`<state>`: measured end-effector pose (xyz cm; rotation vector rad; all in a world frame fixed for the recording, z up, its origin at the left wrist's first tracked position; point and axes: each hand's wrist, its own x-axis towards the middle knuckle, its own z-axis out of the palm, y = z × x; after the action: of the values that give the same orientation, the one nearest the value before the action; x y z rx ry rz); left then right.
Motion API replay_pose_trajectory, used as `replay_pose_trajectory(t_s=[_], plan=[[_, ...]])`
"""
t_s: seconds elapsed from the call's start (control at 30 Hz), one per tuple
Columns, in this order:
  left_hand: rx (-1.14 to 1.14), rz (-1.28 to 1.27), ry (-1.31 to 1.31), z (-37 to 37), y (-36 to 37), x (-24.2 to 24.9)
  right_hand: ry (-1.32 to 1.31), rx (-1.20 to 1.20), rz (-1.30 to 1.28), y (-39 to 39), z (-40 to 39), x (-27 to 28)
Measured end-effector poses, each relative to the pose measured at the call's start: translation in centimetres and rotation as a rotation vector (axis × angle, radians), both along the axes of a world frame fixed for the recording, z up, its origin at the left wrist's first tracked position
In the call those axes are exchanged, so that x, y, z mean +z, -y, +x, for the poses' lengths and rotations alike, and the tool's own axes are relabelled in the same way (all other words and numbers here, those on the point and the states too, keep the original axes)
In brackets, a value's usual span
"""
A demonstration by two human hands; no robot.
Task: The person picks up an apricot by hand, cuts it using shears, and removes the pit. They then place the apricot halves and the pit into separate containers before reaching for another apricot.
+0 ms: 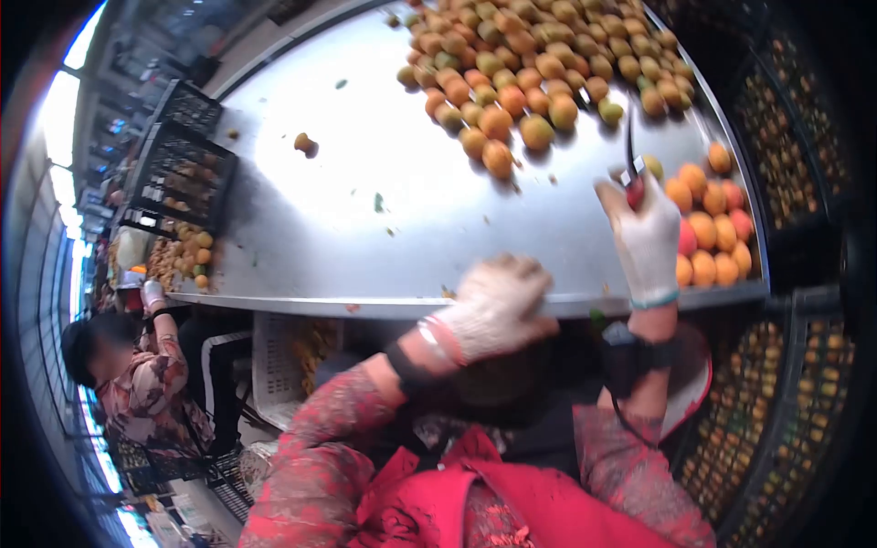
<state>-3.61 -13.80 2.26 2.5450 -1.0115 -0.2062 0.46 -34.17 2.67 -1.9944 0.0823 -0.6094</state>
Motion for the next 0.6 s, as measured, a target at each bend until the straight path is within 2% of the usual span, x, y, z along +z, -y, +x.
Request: replay_pose_trajectory(t_s=[0.03,0.07,0.13,0.33,0.43,0.47,0.57,0.6], plan=[[-0.055,0.047,-0.019,0.5,0.2,-0.8,0.013,0.012,0.064,-0.4,-0.2,0.7],[-0.106,0.095,-0.048,0.6,0.4,-1.4,-0.096,0.000,0.075,0.0,-0.4,0.5],[-0.093,0.152,-0.109,0.6,0.7,-0.4,-0.119,-0.012,0.110,-0.1,-0.4,0.9],[0.009,0.109,-0.273,1.4,0.3,-0.6,-0.108,0.028,0.214,-0.3,-0.1,0.0],[0.148,-0.010,-0.628,2.5,-0.4,0.2,-0.114,0.030,0.194,-0.4,-0.2,-0.1],[0.132,-0.017,-0.620,2.4,-0.7,-0.2,-0.105,0.017,0.184,-0.3,-0.4,0.4],[0.027,-0.066,-0.066,0.2,-1.7,-0.7,-0.226,0.013,0.297,-0.9,-0.6,1.2],[0.004,-0.066,0.040,-0.7,-1.9,-0.9,-0.241,0.033,0.348,-1.1,-0.6,1.5]])
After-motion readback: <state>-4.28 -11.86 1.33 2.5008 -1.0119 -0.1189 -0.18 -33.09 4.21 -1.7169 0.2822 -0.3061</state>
